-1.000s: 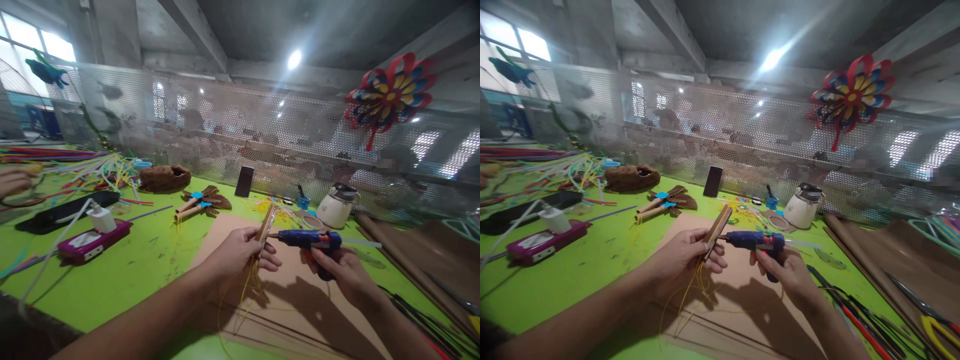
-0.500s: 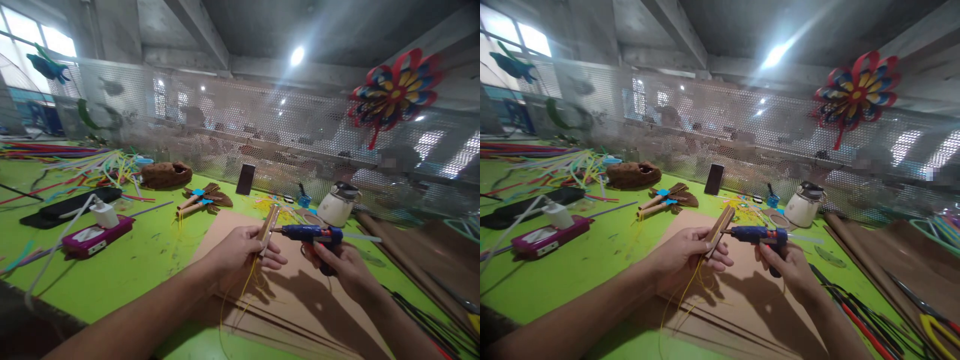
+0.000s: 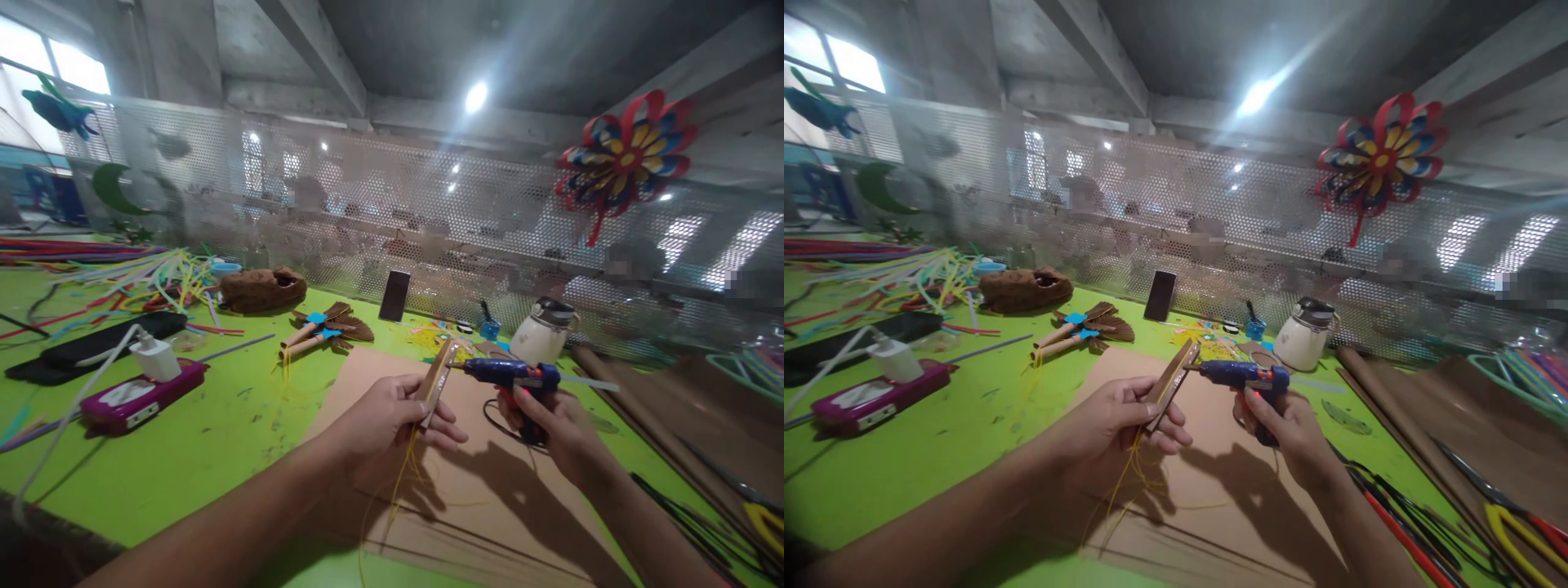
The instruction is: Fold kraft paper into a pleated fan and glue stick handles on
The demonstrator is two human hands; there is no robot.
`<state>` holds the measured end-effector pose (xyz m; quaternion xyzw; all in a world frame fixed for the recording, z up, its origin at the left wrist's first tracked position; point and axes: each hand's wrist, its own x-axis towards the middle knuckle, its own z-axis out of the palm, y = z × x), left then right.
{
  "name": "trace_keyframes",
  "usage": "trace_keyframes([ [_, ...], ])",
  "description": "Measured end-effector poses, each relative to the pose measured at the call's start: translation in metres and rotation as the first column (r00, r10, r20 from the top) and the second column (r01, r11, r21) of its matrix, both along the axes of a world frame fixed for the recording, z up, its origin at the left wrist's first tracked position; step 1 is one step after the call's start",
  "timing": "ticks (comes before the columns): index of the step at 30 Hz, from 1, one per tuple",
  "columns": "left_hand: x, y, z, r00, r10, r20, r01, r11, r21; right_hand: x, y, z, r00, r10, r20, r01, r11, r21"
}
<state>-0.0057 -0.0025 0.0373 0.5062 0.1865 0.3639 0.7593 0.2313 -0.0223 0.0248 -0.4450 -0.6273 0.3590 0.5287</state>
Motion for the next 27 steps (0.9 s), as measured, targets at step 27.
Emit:
trace_keyframes([
  [27,-0.0021,-0.0011,0.0021,0.998,-0.052,0.024,0.053,0.998,-0.044,0.0057,0.0009,-0.0036,0.995,0.081,-0.065,-0.082,0.996,-0.019],
])
